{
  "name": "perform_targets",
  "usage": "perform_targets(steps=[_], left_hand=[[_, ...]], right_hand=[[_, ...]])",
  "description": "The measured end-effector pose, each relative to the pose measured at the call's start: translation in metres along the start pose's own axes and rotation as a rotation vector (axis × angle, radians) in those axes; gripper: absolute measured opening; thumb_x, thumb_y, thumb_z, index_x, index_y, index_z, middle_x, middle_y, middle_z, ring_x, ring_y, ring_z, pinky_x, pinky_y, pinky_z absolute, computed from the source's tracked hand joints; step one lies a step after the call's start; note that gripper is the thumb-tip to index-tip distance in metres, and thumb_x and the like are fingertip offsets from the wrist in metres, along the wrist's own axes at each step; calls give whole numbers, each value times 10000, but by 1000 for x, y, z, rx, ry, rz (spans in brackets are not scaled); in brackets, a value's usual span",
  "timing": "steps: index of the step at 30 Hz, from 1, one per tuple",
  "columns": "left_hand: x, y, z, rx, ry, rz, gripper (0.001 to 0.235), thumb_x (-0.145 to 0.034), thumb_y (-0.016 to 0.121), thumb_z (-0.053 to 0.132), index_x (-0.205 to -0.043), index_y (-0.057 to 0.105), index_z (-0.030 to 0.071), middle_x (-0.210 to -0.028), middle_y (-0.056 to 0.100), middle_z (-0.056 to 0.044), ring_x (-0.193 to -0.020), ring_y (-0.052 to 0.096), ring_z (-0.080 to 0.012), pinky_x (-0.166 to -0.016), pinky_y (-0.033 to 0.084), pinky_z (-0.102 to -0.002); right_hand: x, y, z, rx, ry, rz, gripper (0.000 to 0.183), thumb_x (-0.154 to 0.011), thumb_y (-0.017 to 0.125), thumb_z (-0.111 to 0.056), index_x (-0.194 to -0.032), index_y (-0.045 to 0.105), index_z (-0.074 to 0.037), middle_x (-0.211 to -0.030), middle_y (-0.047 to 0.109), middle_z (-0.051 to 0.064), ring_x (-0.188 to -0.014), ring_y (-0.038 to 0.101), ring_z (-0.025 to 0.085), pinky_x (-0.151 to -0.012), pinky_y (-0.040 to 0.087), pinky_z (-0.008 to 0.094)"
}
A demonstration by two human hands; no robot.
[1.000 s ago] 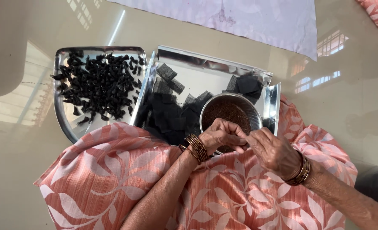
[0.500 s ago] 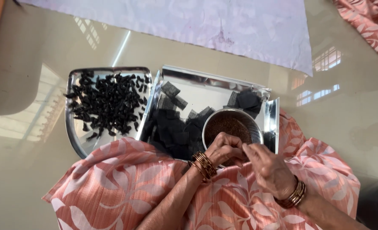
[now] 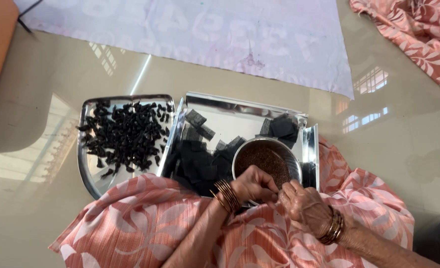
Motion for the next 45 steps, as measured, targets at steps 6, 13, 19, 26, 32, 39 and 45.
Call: perform_targets(steps=[6,13,19,26,32,39,45], left_hand=[[7,36,19,-1038,467,282,48,-826,781,15,-856,771,51,-750,739,-78,-637,697,-218,-637,580,-397],[7,33,15,-1090,549,375,136,-892,638,-69,-863,731,26,-839,727,-104,-751,691,-233,-677,622,-400],[10,18,29,-918,504,258,70,-878,724,42,-917,752,-8,-869,742,-129,-645,715,-219,-577,593,-302],[-14,-28,-42,-46,45,122,37,-870,778,-13,-892,761,-37,-827,750,-130,-685,713,-146,-612,606,-258],[-9,0,-9,-258,89,113,81,-808,796,22,-883,771,4,-815,771,-98,-673,732,-145,-613,616,-263],[24,55,40,-1325,697,462,279,-654,740,-28,-928,686,-42,-893,643,-170,-883,628,-317,-730,596,-418],[28,59,42,-1489,753,405,254,-824,735,34,-1016,628,-93,-1008,595,-207,-963,594,-344,-691,571,-413]], right_hand=[[8,58,69,-763,492,-123,152,-872,668,-178,-841,760,-61,-605,694,34,-456,639,169,-418,519,308],[43,139,90,-1573,896,-301,262,-917,742,-133,-761,748,77,-530,634,110,-357,556,179,-315,452,332],[12,49,50,-383,284,142,326,-780,725,-68,-1079,697,57,-939,703,198,-667,709,218,-559,582,291],[11,14,3,-54,-99,163,462,-720,701,-25,-1147,646,143,-1078,649,193,-950,626,301,-557,581,300],[20,32,7,-482,-131,90,254,-779,696,21,-1013,670,120,-963,627,136,-874,599,242,-499,536,289],[16,83,95,-1295,738,-185,115,-910,643,-118,-843,706,-48,-613,600,-10,-431,475,75,-350,391,238],[26,105,82,-1940,1012,-101,189,-857,673,-198,-776,693,-29,-582,565,19,-416,422,101,-347,316,254]])
Point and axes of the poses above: each hand's wrist, its own x-axis away from the middle knuckle, its own y-axis out of the palm, z = x × y, the point moved 9 cm from there along -x, towards the middle knuckle
